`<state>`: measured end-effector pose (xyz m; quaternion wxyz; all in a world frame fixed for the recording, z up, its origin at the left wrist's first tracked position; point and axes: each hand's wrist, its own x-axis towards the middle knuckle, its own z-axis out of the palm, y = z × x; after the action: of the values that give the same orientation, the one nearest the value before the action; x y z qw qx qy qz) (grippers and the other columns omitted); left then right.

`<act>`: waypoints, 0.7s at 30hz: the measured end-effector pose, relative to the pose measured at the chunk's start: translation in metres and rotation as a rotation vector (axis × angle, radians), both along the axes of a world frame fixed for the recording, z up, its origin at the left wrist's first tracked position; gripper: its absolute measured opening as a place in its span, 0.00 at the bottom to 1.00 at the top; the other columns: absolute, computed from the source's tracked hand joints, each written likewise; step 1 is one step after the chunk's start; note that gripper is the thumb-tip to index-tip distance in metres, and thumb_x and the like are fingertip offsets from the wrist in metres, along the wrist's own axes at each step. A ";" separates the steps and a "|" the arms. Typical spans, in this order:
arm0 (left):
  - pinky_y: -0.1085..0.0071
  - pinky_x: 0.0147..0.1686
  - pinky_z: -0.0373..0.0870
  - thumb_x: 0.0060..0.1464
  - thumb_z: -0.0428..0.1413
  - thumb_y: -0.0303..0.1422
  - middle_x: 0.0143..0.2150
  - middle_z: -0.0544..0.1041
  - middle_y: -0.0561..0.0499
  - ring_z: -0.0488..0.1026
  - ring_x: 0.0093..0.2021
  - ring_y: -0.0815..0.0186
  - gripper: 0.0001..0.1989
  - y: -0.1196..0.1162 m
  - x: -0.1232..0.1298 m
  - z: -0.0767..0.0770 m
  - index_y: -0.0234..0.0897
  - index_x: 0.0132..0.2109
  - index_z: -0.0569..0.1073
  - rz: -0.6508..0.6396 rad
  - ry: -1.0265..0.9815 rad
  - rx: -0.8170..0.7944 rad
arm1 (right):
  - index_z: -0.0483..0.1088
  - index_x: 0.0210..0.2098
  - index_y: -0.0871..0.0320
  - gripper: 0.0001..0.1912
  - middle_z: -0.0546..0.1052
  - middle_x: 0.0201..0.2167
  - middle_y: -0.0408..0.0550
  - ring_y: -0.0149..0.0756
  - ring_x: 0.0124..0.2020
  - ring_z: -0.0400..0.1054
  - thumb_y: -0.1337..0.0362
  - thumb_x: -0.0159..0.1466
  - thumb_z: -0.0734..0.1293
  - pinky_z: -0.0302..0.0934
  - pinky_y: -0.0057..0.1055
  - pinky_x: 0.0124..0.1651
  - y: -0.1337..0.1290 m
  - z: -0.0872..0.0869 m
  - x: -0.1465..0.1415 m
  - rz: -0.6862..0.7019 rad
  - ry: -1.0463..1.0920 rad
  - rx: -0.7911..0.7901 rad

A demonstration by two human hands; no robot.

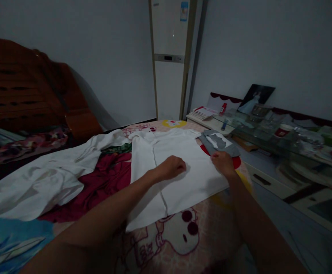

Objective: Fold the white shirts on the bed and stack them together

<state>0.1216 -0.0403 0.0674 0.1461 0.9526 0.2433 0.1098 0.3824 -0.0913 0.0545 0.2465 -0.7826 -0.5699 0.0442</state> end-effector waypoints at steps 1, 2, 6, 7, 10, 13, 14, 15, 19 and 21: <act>0.74 0.40 0.68 0.56 0.53 0.25 0.37 0.81 0.50 0.76 0.36 0.66 0.09 -0.016 0.010 -0.001 0.36 0.38 0.79 -0.076 0.024 -0.014 | 0.77 0.30 0.59 0.10 0.79 0.30 0.51 0.38 0.34 0.73 0.66 0.60 0.64 0.61 0.29 0.35 -0.001 -0.003 0.009 -0.060 -0.058 -0.009; 0.74 0.39 0.68 0.56 0.54 0.25 0.36 0.81 0.50 0.76 0.36 0.66 0.08 -0.031 0.020 -0.004 0.36 0.38 0.79 -0.144 0.051 -0.020 | 0.78 0.30 0.59 0.10 0.80 0.32 0.52 0.40 0.36 0.73 0.64 0.61 0.64 0.61 0.30 0.36 -0.002 -0.008 0.015 -0.094 -0.086 -0.029; 0.71 0.39 0.69 0.56 0.59 0.36 0.41 0.78 0.47 0.75 0.40 0.62 0.10 -0.070 0.042 -0.018 0.37 0.43 0.77 -0.278 0.078 0.005 | 0.79 0.33 0.57 0.13 0.81 0.35 0.52 0.42 0.39 0.74 0.58 0.63 0.64 0.62 0.32 0.40 -0.001 -0.026 0.024 -0.122 -0.085 -0.060; 0.70 0.39 0.70 0.55 0.60 0.39 0.42 0.77 0.47 0.75 0.41 0.61 0.12 -0.075 0.044 -0.021 0.37 0.44 0.76 -0.272 0.081 0.028 | 0.79 0.33 0.58 0.14 0.81 0.35 0.52 0.43 0.40 0.74 0.58 0.63 0.63 0.62 0.32 0.41 -0.001 -0.028 0.025 -0.120 -0.086 -0.052; 0.68 0.40 0.71 0.56 0.58 0.39 0.43 0.75 0.45 0.74 0.43 0.59 0.11 -0.083 0.048 -0.028 0.36 0.41 0.74 -0.231 0.099 0.107 | 0.79 0.34 0.58 0.14 0.81 0.36 0.53 0.42 0.40 0.73 0.59 0.63 0.64 0.62 0.32 0.43 -0.001 -0.031 0.027 -0.080 -0.065 -0.027; 0.68 0.41 0.71 0.60 0.53 0.35 0.41 0.74 0.45 0.73 0.43 0.60 0.08 -0.086 0.051 -0.036 0.35 0.38 0.72 -0.231 0.109 0.161 | 0.79 0.32 0.58 0.11 0.81 0.34 0.51 0.40 0.37 0.73 0.59 0.61 0.66 0.62 0.30 0.40 -0.003 -0.031 0.029 -0.031 0.010 -0.007; 0.68 0.41 0.71 0.60 0.52 0.34 0.41 0.74 0.45 0.73 0.42 0.61 0.07 -0.086 0.052 -0.039 0.35 0.38 0.72 -0.236 0.107 0.176 | 0.79 0.32 0.58 0.10 0.81 0.32 0.50 0.39 0.35 0.73 0.60 0.60 0.67 0.62 0.30 0.39 -0.004 -0.032 0.030 -0.020 0.042 0.005; 0.68 0.40 0.71 0.61 0.50 0.32 0.40 0.74 0.45 0.72 0.41 0.61 0.07 -0.087 0.053 -0.042 0.35 0.38 0.72 -0.236 0.104 0.189 | 0.79 0.31 0.59 0.10 0.80 0.30 0.49 0.38 0.33 0.72 0.61 0.59 0.67 0.62 0.29 0.38 -0.004 -0.032 0.032 -0.011 0.076 0.019; 0.68 0.39 0.71 0.60 0.48 0.28 0.38 0.74 0.45 0.72 0.39 0.62 0.08 -0.086 0.058 -0.055 0.34 0.38 0.72 -0.205 0.063 0.204 | 0.77 0.29 0.61 0.10 0.79 0.26 0.46 0.35 0.29 0.70 0.62 0.58 0.66 0.61 0.28 0.35 -0.004 -0.035 0.036 0.011 0.190 0.075; 0.69 0.39 0.70 0.60 0.48 0.27 0.38 0.74 0.46 0.73 0.38 0.63 0.08 -0.084 0.060 -0.059 0.34 0.37 0.72 -0.175 0.030 0.167 | 0.77 0.29 0.60 0.10 0.79 0.27 0.47 0.36 0.30 0.70 0.61 0.58 0.66 0.61 0.29 0.36 -0.003 -0.034 0.035 0.025 0.175 0.071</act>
<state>0.1818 -0.1242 0.0087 0.0718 0.9805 0.1514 0.1024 0.4171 -0.0942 0.0203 0.3224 -0.7594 -0.5570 0.0952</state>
